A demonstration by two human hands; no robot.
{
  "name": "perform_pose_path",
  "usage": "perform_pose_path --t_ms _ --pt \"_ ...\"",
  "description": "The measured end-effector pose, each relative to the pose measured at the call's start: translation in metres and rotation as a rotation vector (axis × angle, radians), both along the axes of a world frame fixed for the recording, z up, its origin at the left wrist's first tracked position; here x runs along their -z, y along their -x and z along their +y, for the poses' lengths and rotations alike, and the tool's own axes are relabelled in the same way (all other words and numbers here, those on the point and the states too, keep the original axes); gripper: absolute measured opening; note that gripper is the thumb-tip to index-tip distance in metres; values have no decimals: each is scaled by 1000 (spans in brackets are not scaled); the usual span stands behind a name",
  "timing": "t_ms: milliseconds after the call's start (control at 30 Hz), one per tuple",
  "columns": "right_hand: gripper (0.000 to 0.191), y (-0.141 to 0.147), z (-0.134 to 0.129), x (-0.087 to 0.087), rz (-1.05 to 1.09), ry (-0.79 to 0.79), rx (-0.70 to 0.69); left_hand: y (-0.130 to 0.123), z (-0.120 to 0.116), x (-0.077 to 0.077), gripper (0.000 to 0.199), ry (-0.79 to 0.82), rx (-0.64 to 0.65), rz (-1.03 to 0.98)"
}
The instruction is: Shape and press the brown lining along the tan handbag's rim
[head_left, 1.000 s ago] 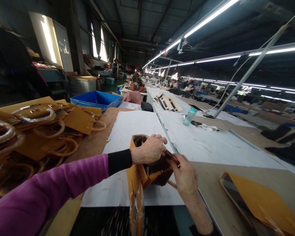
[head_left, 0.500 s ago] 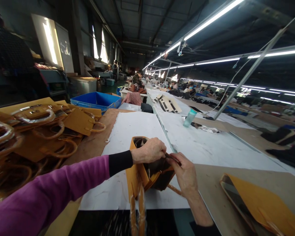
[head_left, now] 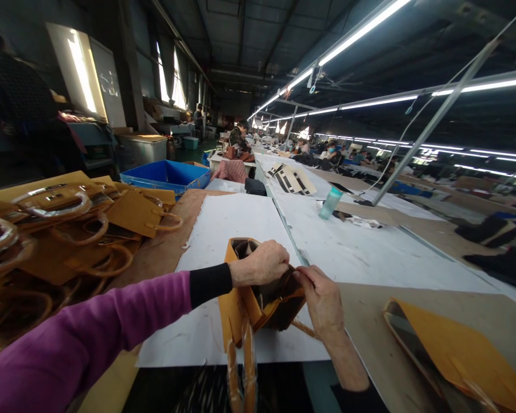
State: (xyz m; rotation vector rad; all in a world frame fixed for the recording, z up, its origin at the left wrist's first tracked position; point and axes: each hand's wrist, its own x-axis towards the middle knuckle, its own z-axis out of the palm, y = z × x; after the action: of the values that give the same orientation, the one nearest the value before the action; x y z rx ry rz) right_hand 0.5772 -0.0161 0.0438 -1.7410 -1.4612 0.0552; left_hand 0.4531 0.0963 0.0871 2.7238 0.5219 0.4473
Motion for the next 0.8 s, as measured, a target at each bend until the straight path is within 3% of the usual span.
perform_pose_path --t_ms 333,467,567,800 --pt "29 5 6 -2 -229 47 54 -1 -2 0 24 -1 -52 2" --pt "22 7 9 -9 -90 145 -82 5 -2 0 22 -47 23 19" --pt "21 6 8 -15 -48 211 -85 19 8 2 14 -121 129 -34" --pt "25 -3 0 -23 46 297 -138 49 29 9 10 -102 127 10"
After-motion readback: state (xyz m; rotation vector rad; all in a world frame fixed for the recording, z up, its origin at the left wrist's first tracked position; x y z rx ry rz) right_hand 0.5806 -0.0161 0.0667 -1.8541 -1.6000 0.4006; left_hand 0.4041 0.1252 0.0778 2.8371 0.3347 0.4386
